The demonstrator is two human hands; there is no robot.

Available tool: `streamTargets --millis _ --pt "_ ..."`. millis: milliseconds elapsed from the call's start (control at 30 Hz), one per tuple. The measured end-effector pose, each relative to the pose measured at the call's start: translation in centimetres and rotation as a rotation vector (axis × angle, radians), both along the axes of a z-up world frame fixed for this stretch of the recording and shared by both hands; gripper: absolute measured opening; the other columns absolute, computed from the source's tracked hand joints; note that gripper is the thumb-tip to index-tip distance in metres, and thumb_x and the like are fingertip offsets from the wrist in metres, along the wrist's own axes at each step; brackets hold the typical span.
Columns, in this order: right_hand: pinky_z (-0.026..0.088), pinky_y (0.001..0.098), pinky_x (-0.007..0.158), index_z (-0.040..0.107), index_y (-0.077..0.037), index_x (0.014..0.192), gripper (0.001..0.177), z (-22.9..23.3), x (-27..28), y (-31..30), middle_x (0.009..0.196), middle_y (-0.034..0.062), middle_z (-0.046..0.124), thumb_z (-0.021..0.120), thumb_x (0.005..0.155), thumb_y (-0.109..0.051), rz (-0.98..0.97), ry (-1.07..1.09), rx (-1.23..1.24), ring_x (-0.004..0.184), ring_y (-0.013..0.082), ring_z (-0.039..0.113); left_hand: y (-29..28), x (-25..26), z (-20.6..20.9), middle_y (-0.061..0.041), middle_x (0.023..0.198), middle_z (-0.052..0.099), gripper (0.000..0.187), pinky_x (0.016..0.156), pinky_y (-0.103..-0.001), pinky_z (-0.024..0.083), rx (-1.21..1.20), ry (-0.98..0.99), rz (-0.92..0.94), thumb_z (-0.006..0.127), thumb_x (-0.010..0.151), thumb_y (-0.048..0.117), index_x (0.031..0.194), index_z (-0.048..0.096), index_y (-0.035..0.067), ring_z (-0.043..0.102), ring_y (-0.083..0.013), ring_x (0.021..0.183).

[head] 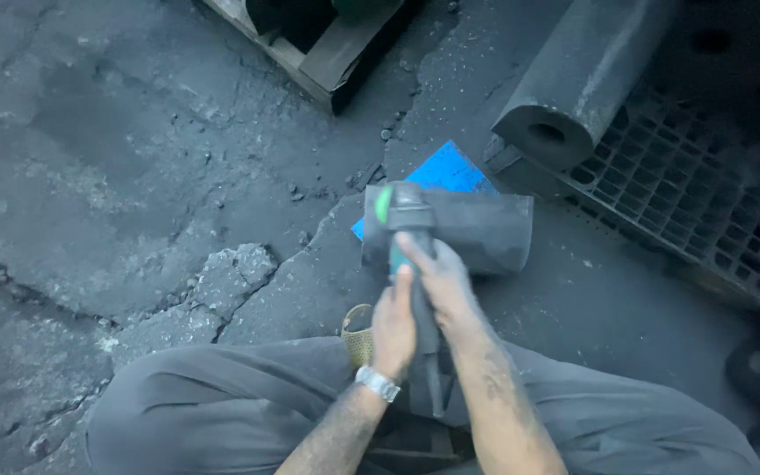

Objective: Using an angle grinder to smooth and shape industrial rubber or foam components on a factory floor.

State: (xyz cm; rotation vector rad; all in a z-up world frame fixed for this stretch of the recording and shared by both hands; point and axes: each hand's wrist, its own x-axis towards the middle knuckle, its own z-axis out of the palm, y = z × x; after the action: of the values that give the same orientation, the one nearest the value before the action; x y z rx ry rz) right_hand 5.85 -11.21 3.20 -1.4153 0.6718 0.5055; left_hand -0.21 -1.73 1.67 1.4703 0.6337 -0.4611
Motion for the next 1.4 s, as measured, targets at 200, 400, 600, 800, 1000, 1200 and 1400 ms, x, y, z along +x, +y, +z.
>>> streamTargets --millis 200,400,600,800,1000,1200,1400 --pt "0.058 0.0345 0.07 0.069 0.003 0.109 0.048 0.5 -2.3 -9.7 0.096 0.0138 0.072 0.075 0.092 -0.042 -0.427 -0.044 0.001 0.078 0.0207 0.07 -8.6 1.7 -0.5 -0.035 0.104 0.068 0.096 0.092 -0.053 0.049 0.16 0.024 -0.443 0.036 0.09 0.081 0.105 0.071 -0.008 0.064 -0.0498 0.109" --pt "0.061 0.0367 0.074 0.064 0.0 0.115 0.048 2.8 -4.3 -12.8 0.098 0.0143 0.073 0.062 0.094 -0.044 -0.484 -0.159 0.094 0.083 0.0239 0.074 -10.4 1.7 3.0 -0.034 0.105 0.071 0.094 0.091 -0.052 0.051 0.061 -0.072 -0.562 0.043 0.087 0.08 0.114 0.065 -0.007 0.067 -0.0481 0.107" --pt "0.058 0.0354 0.074 0.064 0.002 0.116 0.046 1.1 -3.1 -10.6 0.097 0.0139 0.072 0.062 0.099 -0.04 -0.347 -0.172 0.057 0.081 0.022 0.071 -8.7 1.6 2.3 -0.034 0.102 0.07 0.086 0.088 -0.053 0.051 0.092 -0.042 -0.392 0.043 0.091 0.076 0.115 0.066 -0.004 0.067 -0.0488 0.104" --pt "0.058 0.0346 0.073 0.067 0.002 0.112 0.046 0.1 -2.1 -9.1 0.092 0.0127 0.072 0.064 0.098 -0.042 -0.19 -0.127 0.008 0.079 0.0199 0.07 -7.3 1.2 1.6 -0.032 0.097 0.071 0.077 0.084 -0.054 0.05 0.086 -0.013 -0.232 0.045 0.092 0.072 0.105 0.067 0.0 0.068 -0.0479 0.1" --pt "0.058 0.0329 0.072 0.068 0.0 0.108 0.043 -0.1 -0.6 -6.4 0.093 0.0095 0.073 0.066 0.095 -0.041 -0.108 -0.123 -0.006 0.079 0.0178 0.071 -6.0 1.1 0.0 -0.032 0.104 0.07 0.077 0.088 -0.052 0.048 0.11 -0.034 -0.133 0.044 0.094 0.07 0.111 0.068 -0.002 0.065 -0.0479 0.106" --pt "0.053 0.0283 0.069 0.07 -0.005 0.11 0.043 0.7 2.5 -2.1 0.09 0.0029 0.07 0.07 0.09 -0.043 0.124 -0.133 -0.131 0.077 0.0101 0.065 -3.1 2.1 -1.6 -0.032 0.114 0.068 0.079 0.092 -0.047 0.047 0.11 -0.042 0.056 0.041 0.096 0.067 0.124 0.065 -0.003 0.062 -0.0457 0.113" --pt "0.052 0.0281 0.068 0.07 -0.004 0.109 0.046 1.3 3.4 -1.0 0.09 0.0008 0.069 0.073 0.088 -0.045 0.185 -0.108 -0.082 0.078 0.0087 0.062 -3.2 1.2 -3.8 -0.031 0.12 0.065 0.08 0.092 -0.047 0.045 0.228 -0.287 0.037 0.034 0.102 0.065 0.132 0.062 -0.003 0.06 -0.0469 0.112"
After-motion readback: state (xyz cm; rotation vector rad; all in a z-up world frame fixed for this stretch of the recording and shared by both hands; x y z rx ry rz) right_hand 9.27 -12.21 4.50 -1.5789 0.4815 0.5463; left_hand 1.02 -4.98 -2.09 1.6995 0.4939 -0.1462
